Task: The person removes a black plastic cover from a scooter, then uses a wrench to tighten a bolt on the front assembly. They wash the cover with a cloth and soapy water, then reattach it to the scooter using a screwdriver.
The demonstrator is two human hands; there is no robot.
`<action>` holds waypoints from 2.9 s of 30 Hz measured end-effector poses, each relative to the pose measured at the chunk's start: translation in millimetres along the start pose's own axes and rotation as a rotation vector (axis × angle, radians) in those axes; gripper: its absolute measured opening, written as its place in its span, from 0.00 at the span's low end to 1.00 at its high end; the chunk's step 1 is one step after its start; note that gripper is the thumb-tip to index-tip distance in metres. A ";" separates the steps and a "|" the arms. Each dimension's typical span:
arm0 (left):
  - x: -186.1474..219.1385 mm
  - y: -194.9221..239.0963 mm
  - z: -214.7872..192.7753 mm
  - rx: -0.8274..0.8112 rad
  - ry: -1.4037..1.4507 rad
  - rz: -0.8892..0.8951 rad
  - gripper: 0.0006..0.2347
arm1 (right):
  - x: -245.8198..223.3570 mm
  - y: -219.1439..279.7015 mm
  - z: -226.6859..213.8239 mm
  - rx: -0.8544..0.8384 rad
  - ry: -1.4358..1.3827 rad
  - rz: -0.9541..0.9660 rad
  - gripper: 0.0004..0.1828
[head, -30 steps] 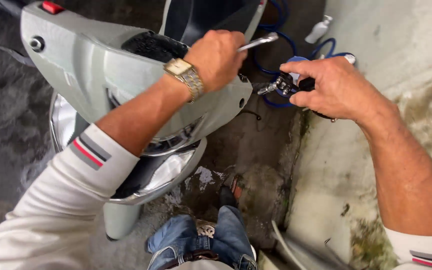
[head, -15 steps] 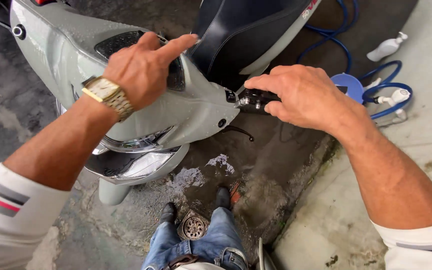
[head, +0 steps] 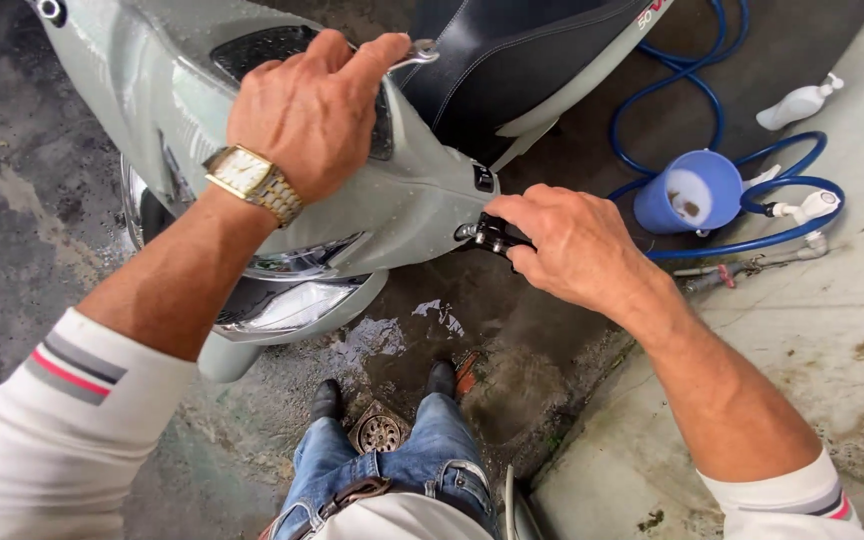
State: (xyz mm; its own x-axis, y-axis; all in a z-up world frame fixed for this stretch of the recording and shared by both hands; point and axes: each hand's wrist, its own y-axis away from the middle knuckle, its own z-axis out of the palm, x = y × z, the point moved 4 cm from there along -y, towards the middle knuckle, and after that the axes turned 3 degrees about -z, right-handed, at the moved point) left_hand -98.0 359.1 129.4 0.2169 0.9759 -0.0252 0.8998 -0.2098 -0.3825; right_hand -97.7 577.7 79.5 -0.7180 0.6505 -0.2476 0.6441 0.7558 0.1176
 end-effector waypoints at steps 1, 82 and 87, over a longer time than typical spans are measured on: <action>-1.4 0.1 2.2 0.006 0.003 0.002 0.17 | 0.5 2.1 6.5 0.002 0.006 0.003 0.24; 102.3 80.4 120.7 0.064 0.794 -0.407 0.08 | -45.8 41.1 29.0 0.592 -0.647 0.684 0.44; 102.4 65.8 115.9 0.090 0.957 -0.404 0.11 | -63.4 60.2 -13.2 0.744 0.661 0.348 0.32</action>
State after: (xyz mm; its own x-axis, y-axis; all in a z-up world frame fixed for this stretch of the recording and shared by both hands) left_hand -60.4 452.2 -5.4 0.1503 0.5085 0.8479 0.9492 0.1657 -0.2676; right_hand -16.9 583.0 115.0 -0.3190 0.9036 0.2859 0.6811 0.4283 -0.5938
